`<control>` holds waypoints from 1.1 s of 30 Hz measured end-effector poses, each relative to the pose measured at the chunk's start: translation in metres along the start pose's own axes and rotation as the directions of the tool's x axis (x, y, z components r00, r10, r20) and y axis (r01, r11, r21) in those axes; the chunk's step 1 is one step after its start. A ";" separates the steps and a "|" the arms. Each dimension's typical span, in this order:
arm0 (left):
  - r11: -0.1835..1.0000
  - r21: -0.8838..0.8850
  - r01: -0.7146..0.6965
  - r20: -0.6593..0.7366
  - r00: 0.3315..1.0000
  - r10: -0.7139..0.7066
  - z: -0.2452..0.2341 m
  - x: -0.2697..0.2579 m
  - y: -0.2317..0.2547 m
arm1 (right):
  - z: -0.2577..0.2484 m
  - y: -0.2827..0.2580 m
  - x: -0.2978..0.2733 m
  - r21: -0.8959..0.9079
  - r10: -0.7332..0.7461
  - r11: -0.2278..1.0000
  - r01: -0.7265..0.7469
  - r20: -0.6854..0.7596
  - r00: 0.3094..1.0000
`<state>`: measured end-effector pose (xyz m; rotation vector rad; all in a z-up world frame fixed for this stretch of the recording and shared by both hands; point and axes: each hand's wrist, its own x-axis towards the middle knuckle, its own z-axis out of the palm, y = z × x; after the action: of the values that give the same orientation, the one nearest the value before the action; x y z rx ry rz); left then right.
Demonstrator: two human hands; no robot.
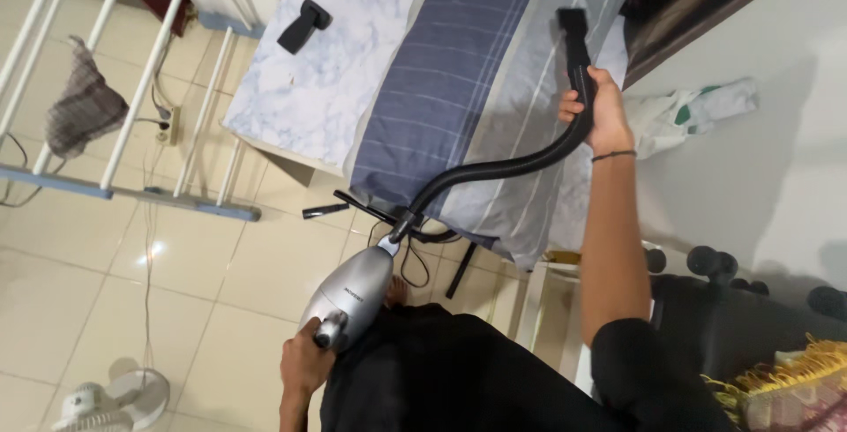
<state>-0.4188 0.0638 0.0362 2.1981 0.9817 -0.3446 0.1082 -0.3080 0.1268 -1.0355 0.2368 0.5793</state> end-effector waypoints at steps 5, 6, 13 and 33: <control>0.982 -0.184 0.052 -0.098 0.993 -0.071 0.009 -0.022 -0.001 | 0.029 0.022 -0.034 0.205 -0.130 0.974 0.097 0.154 0.979; 0.971 -0.235 0.035 -0.139 0.988 -0.069 0.011 -0.031 -0.007 | 0.030 0.023 -0.039 0.188 -0.142 0.974 0.124 0.084 0.986; 0.931 -0.366 0.000 -0.306 0.944 -0.121 0.035 -0.057 -0.052 | -0.019 0.075 -0.025 0.077 -0.164 0.983 0.168 -0.047 0.985; 0.927 -0.373 -0.045 -0.418 0.900 -0.124 0.016 -0.034 -0.041 | 0.123 0.199 -0.159 -0.935 -0.687 0.288 0.208 -0.051 0.725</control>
<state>-0.4716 0.0535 0.0213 1.9321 1.2162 0.3198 -0.1441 -0.1810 0.1123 -2.2370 -0.0214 -0.2094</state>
